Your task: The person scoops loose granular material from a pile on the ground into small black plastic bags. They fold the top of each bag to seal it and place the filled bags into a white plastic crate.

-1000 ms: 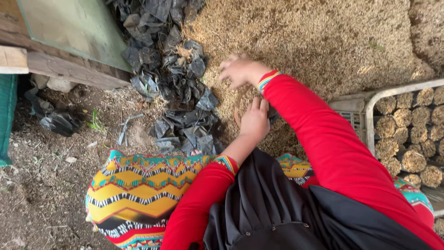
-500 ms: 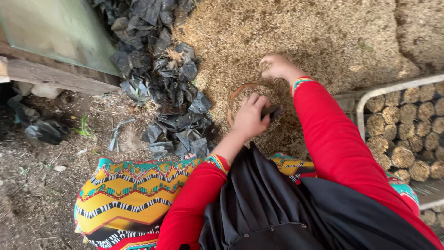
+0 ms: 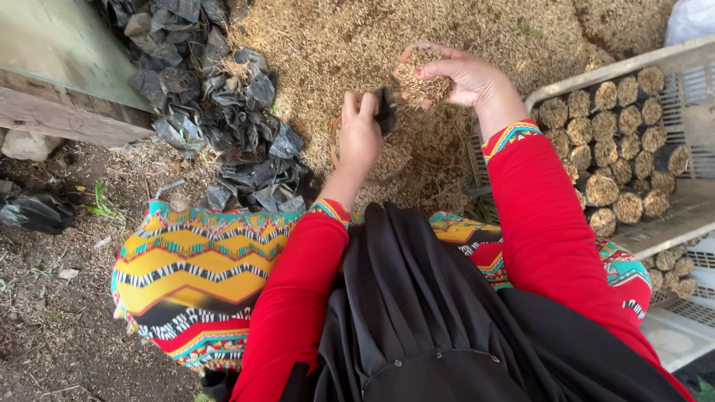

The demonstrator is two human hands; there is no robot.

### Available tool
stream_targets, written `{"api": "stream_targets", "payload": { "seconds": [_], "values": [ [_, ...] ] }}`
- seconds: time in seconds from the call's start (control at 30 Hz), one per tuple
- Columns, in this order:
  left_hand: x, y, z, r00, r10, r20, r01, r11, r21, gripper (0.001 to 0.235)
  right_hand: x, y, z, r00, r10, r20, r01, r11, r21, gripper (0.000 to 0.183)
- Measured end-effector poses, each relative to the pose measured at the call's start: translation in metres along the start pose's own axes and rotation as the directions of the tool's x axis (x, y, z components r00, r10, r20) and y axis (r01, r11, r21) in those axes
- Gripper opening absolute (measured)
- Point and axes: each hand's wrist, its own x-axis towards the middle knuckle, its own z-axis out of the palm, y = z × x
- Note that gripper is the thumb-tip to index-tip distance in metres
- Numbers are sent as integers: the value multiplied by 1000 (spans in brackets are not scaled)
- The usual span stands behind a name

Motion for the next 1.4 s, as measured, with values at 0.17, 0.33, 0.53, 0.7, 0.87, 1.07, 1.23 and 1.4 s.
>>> {"api": "stream_targets", "payload": {
  "seconds": [0.17,0.33,0.53,0.7,0.87,1.07,1.23,1.4],
  "values": [
    [-7,-7,10,990,105,94,-119,981,153,27,-32,11,23,992,96,76,-94,995,-31,60],
    [-12,-11,9,952,159,261,-226,942,249,30,-43,30,32,985,168,-50,-171,982,-76,67],
    [-14,-13,11,964,124,236,-185,947,261,60,-36,28,36,992,107,65,-107,994,-5,56],
    [-13,-18,18,980,115,164,-139,979,147,41,-23,25,55,972,236,-15,-232,941,-246,48],
    [-13,-16,23,994,68,85,-63,996,-55,40,-25,20,69,951,218,-220,-308,749,-586,68],
    [-13,-2,19,986,-18,168,30,997,-69,60,-20,26,61,964,127,-236,-250,738,-627,68],
    [-9,3,16,993,-11,118,25,992,-121,63,-1,58,60,970,-184,-159,3,662,-749,43],
    [-7,-3,15,1000,5,22,-2,991,-135,53,-5,77,90,939,-338,59,20,-117,-993,30]
  ]
}}
